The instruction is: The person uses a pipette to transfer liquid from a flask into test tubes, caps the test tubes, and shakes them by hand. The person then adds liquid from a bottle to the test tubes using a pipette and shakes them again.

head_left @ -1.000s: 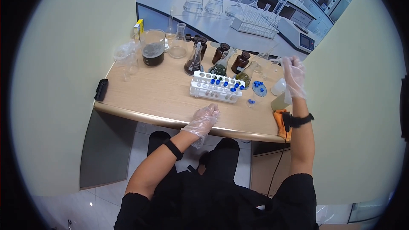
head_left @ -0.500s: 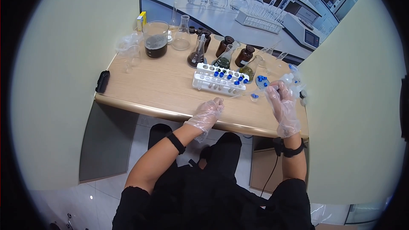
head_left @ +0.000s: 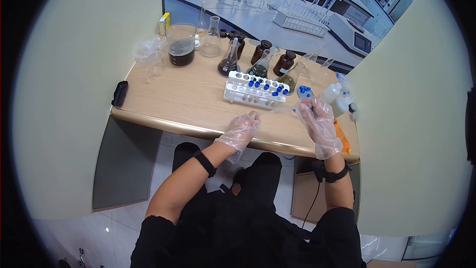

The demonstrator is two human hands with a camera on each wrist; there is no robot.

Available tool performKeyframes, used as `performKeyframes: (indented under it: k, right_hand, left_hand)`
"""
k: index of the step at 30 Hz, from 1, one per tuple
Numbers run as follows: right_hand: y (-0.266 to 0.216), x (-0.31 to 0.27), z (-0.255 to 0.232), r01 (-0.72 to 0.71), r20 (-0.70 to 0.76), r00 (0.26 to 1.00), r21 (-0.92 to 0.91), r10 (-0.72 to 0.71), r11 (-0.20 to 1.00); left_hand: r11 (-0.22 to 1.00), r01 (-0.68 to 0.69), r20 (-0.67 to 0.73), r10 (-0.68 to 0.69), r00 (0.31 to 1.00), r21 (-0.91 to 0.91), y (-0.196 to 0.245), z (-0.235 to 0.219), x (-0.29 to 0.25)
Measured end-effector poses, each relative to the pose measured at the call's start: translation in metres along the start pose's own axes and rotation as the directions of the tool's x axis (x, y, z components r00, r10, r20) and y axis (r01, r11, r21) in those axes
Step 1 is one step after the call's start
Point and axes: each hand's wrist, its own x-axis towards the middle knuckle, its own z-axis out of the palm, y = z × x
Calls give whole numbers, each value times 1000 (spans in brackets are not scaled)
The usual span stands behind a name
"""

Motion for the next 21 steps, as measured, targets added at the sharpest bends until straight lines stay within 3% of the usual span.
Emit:
performKeyframes:
  k: [8, 11, 21]
  right_hand:
    - [-6, -3, -2, 41, -2, 999, -83, -41, 996]
    - [-14, -3, -3, -39, 19, 999, -26, 39, 999]
    - [-8, -2, 3, 60, -27, 998, -54, -62, 997]
  left_hand:
    - [1000, -14, -3, 14, 1000, -12, -7, 4, 2]
    - [999, 35, 12, -35, 999, -2, -6, 5, 4]
    - [1000, 30, 13, -30, 999, -6, -2, 1, 1]
